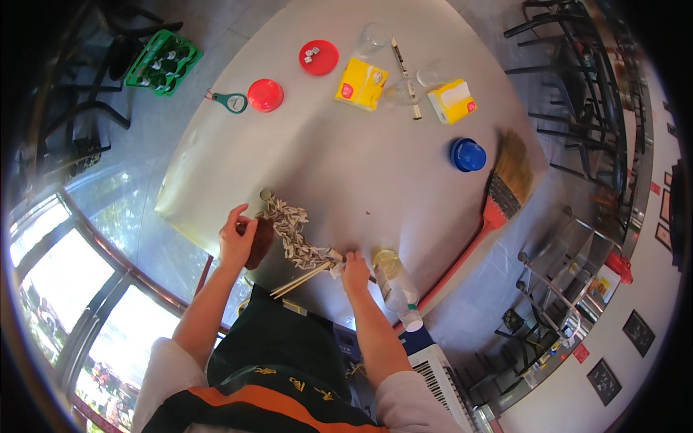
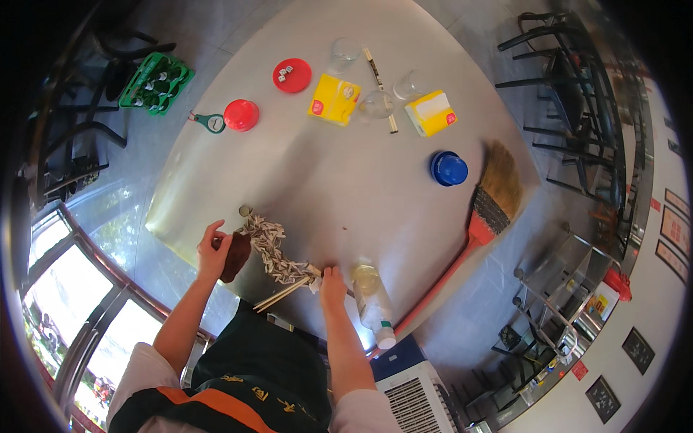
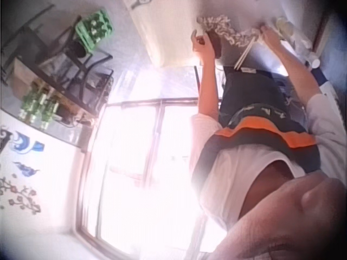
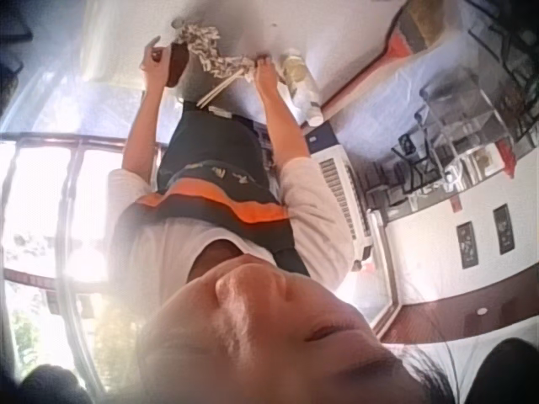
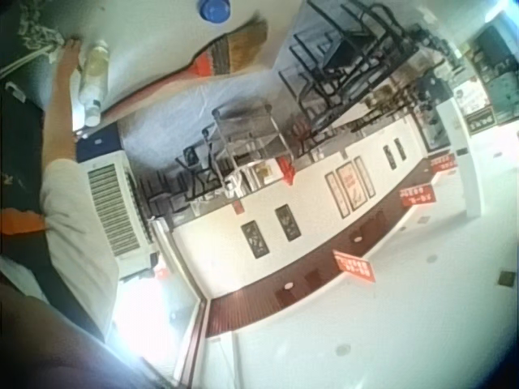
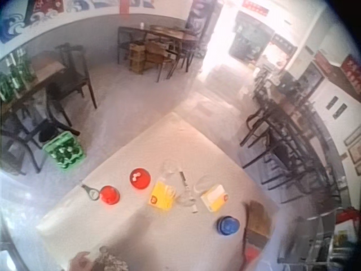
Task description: The person wipes down several restaurant tables and chairs with a cloth, sweeps debris from a tabletop using a broom, and then discards the collected waste into a trash can.
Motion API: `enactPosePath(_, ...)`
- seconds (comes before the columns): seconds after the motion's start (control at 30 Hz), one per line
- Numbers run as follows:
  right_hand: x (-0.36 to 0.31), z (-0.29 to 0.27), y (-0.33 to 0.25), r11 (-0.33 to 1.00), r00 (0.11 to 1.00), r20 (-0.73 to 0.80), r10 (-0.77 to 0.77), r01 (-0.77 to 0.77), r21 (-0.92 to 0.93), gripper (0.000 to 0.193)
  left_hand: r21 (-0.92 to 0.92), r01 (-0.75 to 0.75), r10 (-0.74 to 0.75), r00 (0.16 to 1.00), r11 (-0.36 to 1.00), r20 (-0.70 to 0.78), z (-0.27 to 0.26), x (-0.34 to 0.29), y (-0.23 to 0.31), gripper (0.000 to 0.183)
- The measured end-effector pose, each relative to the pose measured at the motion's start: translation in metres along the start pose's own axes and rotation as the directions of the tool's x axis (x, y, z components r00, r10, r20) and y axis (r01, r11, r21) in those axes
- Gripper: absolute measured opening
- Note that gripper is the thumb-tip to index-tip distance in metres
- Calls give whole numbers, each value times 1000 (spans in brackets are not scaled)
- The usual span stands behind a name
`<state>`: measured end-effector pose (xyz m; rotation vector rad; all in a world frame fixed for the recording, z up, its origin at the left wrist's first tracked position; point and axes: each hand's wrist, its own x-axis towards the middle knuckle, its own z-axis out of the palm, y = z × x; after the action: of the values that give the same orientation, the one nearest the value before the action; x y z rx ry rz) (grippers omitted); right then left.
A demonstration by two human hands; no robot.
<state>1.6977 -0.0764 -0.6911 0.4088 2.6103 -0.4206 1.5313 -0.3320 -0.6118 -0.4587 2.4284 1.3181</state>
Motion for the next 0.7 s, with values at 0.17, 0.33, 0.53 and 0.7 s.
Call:
enactPosePath(0.17,33,-58,-49,986,993,-84,85,-72,150,16,72,62,-56,995,996,-79,-30,-25,-35,30)
enactPosePath(0.33,117,-130,-63,980,894,-443,71,20,196,15,16,64,-62,995,998,-75,-39,-43,-40,25)
enactPosePath(0.53,128,-185,-95,886,827,-543,147,133,443,36,-175,30,-44,996,984,-78,-29,-71,-18,18)
enactPosePath(0.7,-16,-105,-139,451,973,156,-171,-64,890,61,-680,340,-196,939,650,282,-18,-117,11,33)
